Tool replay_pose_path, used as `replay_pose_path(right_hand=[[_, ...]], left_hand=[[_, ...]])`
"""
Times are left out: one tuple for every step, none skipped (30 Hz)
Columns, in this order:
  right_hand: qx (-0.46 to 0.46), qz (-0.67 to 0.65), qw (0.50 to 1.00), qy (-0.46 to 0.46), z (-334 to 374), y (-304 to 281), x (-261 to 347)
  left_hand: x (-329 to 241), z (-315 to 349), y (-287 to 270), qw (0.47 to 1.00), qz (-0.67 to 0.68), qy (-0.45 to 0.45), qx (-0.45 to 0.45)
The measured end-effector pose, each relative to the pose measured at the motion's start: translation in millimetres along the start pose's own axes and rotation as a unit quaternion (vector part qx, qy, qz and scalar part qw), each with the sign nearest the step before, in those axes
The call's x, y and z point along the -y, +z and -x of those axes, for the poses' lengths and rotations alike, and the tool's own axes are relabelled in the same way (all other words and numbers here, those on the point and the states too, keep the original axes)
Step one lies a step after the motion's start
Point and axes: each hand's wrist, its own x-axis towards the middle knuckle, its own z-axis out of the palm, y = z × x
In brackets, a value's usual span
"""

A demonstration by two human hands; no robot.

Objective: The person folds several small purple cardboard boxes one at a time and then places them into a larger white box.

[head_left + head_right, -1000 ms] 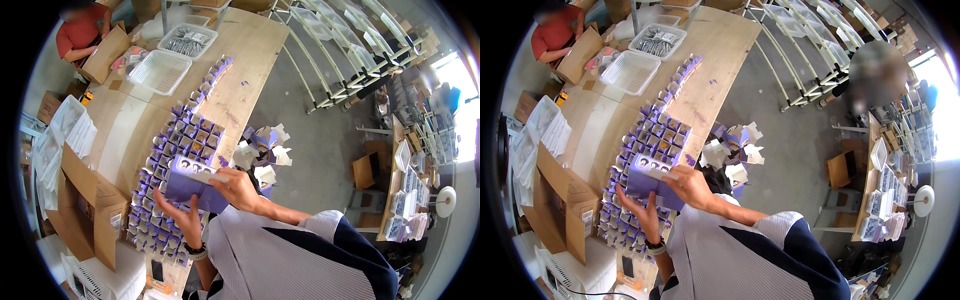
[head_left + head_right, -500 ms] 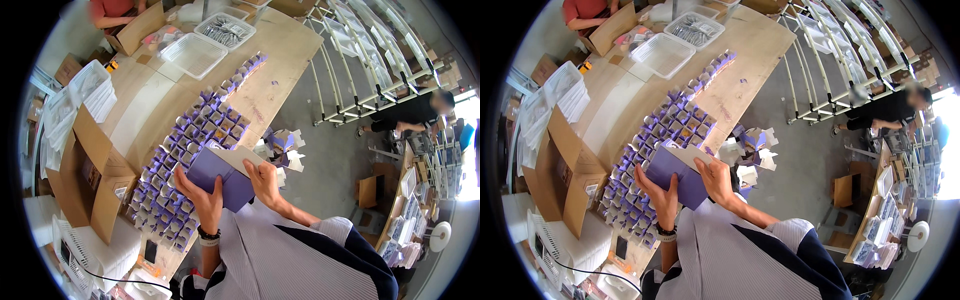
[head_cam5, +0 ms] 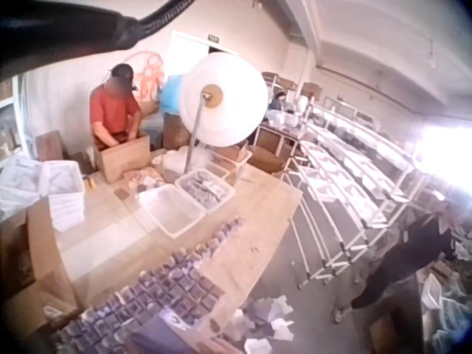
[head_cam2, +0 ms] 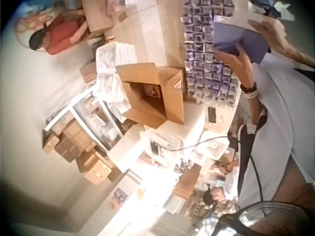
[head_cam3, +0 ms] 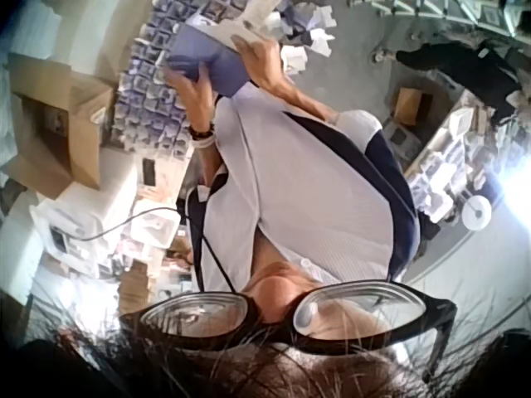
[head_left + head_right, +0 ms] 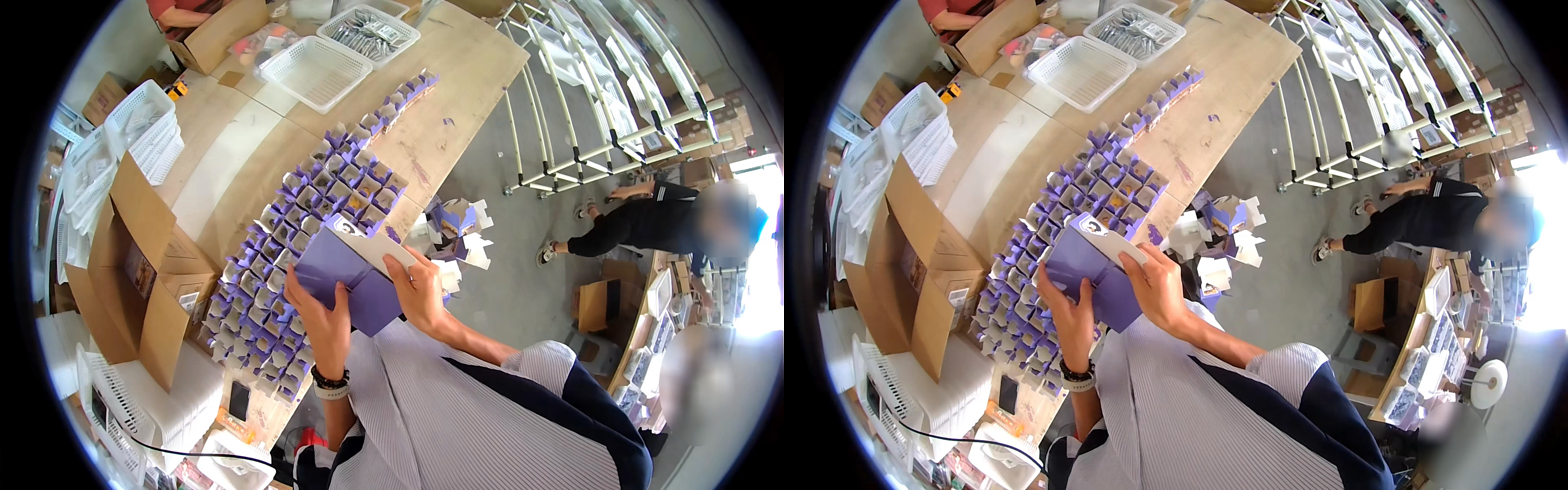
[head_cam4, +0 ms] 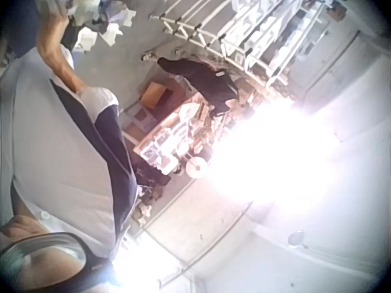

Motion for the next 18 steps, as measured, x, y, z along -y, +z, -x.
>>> replay_pose_path(right_hand=[[0.002, 0.0, 1.0, 0.002, -0.3, 1.5, 1.7], [0.004, -0.001, 1.0, 0.005, -0.8, 2.0, 2.1], [0.009, 0.005, 1.0, -0.022, -1.3, 1.8, 0.8], [0.014, 0.011, 0.999, -0.049, -2.8, 1.4, -0.2], [0.019, 0.016, 0.997, -0.076, -4.3, 1.0, -0.9], [0.027, 0.029, 0.994, -0.102, -5.7, 0.0, -1.1], [0.036, 0.039, 0.99, -0.13, -7.3, 0.1, -1.8], [0.045, 0.048, 0.985, -0.157, -8.7, -0.1, -2.4], [0.05, 0.05, 0.986, -0.149, -9.6, -0.9, -2.5], [0.055, 0.052, 0.987, -0.142, -10.5, -2.1, -1.2], [0.06, 0.054, 0.988, -0.134, -11.6, -3.2, 0.5], [0.062, 0.04, 0.992, -0.104, -13.0, -3.9, 3.1], [0.058, 0.041, 0.994, -0.085, -14.5, -5.5, 2.8], [0.054, 0.043, 0.995, -0.066, -16.2, -7.1, 2.3], [0.05, 0.044, 0.997, -0.047, -18.0, -9.2, 1.9], [0.058, 0.029, 0.997, -0.035, -19.8, -11.7, 2.2], [0.065, 0.023, 0.997, -0.022, -19.9, -14.4, 1.4], [0.073, 0.017, 0.997, -0.008, -19.9, -17.1, 0.7]], left_hand=[[-0.1, 0.5, -2.3, 1.0, 0.006, 0.013, -0.001], [0.0, 1.0, -4.2, 1.0, 0.012, 0.025, -0.002], [1.2, 1.1, -5.8, 0.999, 0.018, 0.038, -0.003], [4.3, -1.4, -8.5, 0.998, -0.025, 0.062, -0.002], [8.5, -5.2, -12.0, 0.994, -0.068, 0.087, -0.001], [10.7, -7.6, -13.6, 0.988, -0.111, 0.111, 0.0], [10.3, -9.7, -15.2, 0.986, -0.116, 0.118, 0.021], [8.0, -12.5, -17.3, 0.984, -0.12, 0.124, 0.042], [5.7, -14.7, -19.7, 0.982, -0.125, 0.131, 0.062], [1.6, -14.9, -22.2, 0.978, -0.139, 0.148, 0.051], [-3.6, -13.7, -23.6, 0.973, -0.153, 0.166, 0.039], [-5.7, -12.6, -25.3, 0.968, -0.167, 0.183, 0.027], [-2.2, -13.6, -26.6, 0.967, -0.146, 0.207, 0.021], [5.0, -15.8, -28.5, 0.965, -0.124, 0.23, 0.013], [12.6, -18.3, -30.8, 0.962, -0.102, 0.252, 0.006], [17.5, -19.5, -34.0, 0.958, -0.082, 0.274, -0.003], [19.3, -20.0, -36.9, 0.966, -0.084, 0.243, -0.005], [20.8, -20.3, -39.5, 0.973, -0.087, 0.212, -0.006]])
